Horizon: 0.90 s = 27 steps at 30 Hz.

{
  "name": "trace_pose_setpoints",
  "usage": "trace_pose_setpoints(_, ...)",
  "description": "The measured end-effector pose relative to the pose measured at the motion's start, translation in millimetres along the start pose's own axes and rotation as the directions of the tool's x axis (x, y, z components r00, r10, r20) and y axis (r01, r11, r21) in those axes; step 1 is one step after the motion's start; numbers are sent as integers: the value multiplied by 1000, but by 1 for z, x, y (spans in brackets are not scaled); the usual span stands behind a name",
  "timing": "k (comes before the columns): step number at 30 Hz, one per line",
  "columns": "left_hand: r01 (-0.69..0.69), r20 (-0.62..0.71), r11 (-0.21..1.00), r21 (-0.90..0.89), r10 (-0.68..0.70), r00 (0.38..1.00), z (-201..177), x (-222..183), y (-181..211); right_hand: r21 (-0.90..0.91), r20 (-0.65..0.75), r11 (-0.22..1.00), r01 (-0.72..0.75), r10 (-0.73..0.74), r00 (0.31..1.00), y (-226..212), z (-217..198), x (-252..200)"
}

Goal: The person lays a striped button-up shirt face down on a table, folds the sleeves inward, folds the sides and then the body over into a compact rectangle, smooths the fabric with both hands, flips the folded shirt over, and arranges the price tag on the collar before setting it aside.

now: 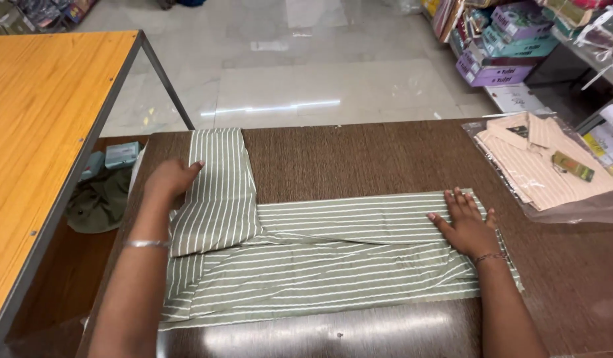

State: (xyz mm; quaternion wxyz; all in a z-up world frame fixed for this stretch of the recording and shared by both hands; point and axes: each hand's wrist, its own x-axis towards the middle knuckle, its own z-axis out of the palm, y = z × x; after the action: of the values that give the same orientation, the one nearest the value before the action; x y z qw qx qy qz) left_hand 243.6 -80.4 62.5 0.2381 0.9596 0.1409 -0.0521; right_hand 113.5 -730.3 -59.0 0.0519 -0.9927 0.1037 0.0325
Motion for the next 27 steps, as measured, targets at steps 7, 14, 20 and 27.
trace_pose_setpoints(7,116,-117,937,329,-82,990,69,82,-19,11,-4,1000,-13,13,1000,-5,-6,1)
trace_pose_setpoints(14,64,-102,995,75,-57,993,97,120,-51,7,11,1000,-12,12,1000,-5,-6,1)
trace_pose_setpoints(20,-66,2,849,-524,79,997,58,60,-27,41,-7,999,-8,9,1000,-4,-6,-6)
trace_pose_setpoints(27,-188,-31,486,-853,313,949,-2,-39,-2,79,-70,997,20,-15,997,3,-1,7)
